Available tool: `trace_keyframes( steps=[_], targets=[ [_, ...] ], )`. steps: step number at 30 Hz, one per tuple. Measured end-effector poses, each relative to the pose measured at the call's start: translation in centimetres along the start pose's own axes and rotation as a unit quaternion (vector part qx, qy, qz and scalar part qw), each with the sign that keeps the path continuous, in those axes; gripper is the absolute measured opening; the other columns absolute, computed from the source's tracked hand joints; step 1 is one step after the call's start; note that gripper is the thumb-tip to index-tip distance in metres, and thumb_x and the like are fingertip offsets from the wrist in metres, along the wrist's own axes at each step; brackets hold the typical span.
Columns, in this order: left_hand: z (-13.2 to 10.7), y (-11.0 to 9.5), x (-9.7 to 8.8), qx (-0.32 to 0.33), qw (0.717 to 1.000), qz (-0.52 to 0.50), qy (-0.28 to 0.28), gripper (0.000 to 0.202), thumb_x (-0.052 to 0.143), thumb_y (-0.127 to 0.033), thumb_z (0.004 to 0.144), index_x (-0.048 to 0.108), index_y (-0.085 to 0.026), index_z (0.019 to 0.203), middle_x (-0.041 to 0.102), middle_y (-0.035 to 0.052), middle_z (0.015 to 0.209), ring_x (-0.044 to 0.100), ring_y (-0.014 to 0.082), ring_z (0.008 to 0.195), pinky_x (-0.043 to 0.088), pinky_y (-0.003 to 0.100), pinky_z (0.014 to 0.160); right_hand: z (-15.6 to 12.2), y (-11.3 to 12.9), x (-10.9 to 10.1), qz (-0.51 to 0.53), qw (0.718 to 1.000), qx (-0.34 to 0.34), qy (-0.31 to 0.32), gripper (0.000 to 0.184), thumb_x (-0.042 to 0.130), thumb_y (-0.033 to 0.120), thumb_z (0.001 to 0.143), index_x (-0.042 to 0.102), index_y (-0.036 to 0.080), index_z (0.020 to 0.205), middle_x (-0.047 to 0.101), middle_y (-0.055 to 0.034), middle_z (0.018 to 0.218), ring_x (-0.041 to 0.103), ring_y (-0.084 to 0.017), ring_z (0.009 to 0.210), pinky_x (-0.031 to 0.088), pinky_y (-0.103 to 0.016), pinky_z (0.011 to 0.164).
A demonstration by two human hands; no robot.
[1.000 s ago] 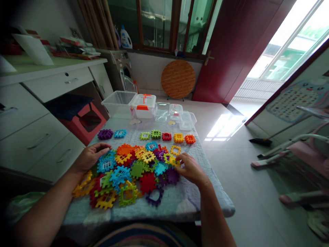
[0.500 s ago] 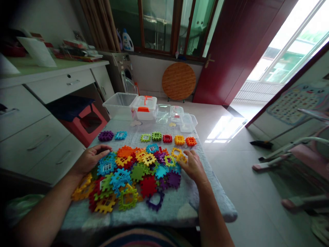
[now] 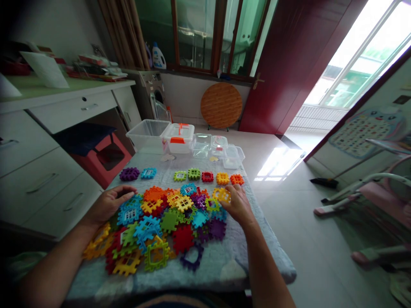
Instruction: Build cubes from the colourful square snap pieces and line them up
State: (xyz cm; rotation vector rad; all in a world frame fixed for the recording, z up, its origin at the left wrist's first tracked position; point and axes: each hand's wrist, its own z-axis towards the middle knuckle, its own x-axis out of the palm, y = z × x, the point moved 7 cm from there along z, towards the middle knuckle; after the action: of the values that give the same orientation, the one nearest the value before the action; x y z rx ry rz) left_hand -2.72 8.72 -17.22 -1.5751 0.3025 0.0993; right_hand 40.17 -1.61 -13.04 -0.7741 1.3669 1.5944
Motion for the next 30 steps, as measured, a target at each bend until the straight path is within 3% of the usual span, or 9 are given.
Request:
trace_keyframes(
  steps=[5,12,20,26,30],
  targets=[
    [0.0,-0.2,0.0,0.011,1.0,0.011,-0.001,0.044,0.079,-0.055,0.062,0.071,-0.019,0.088,0.074,0.0035,0.084,0.067,0.0204,0.074,0.055,0.025,0.065,1.9,0.6,1.2,-0.041,0.998,0.022,0.033,0.043,0.068,0.028,0.074,0.064,0.02,0.116,0.056,-0.0099,0.109,0.055,-0.027,0.102,0.045,-0.04,0.094],
    [-0.2,-0.4,0.1,0.009,1.0,0.003,0.001,0.044,0.079,-0.054,0.063,0.071,-0.019,0.087,0.073,0.0025,0.081,0.067,0.019,0.07,0.055,0.024,0.061,1.7,0.6,2.9,0.004,0.999,-0.005,0.043,0.047,0.072,0.032,0.074,0.063,0.017,0.117,0.057,-0.0101,0.111,0.055,-0.025,0.104,0.045,-0.037,0.095],
    [0.0,-0.4,0.0,0.021,1.0,0.011,-0.006,0.045,0.08,-0.056,0.061,0.073,-0.019,0.086,0.074,0.0043,0.083,0.069,0.0223,0.074,0.057,0.027,0.064,2.3,0.4,3.0,-0.008,0.998,0.01,0.066,0.044,0.071,0.032,0.074,0.064,0.016,0.114,0.059,-0.0098,0.107,0.055,-0.025,0.101,0.043,-0.038,0.095],
    [-0.1,-0.1,-0.1,0.003,1.0,0.014,-0.006,0.044,0.079,-0.056,0.062,0.072,-0.02,0.087,0.073,0.0026,0.083,0.068,0.0196,0.072,0.056,0.024,0.062,2.4,0.7,3.2,-0.022,0.997,0.015,0.074,0.039,0.07,0.032,0.071,0.066,0.016,0.107,0.058,-0.0092,0.104,0.054,-0.024,0.1,0.042,-0.035,0.093],
    [-0.1,0.0,-0.1,-0.006,1.0,0.02,-0.006,0.048,0.078,-0.058,0.061,0.071,-0.02,0.088,0.073,0.0043,0.084,0.068,0.0217,0.072,0.056,0.026,0.061,2.5,1.1,1.4,-0.022,0.998,-0.001,0.056,0.041,0.069,0.028,0.068,0.064,0.016,0.107,0.057,-0.0085,0.102,0.054,-0.024,0.098,0.043,-0.035,0.091]
  ],
)
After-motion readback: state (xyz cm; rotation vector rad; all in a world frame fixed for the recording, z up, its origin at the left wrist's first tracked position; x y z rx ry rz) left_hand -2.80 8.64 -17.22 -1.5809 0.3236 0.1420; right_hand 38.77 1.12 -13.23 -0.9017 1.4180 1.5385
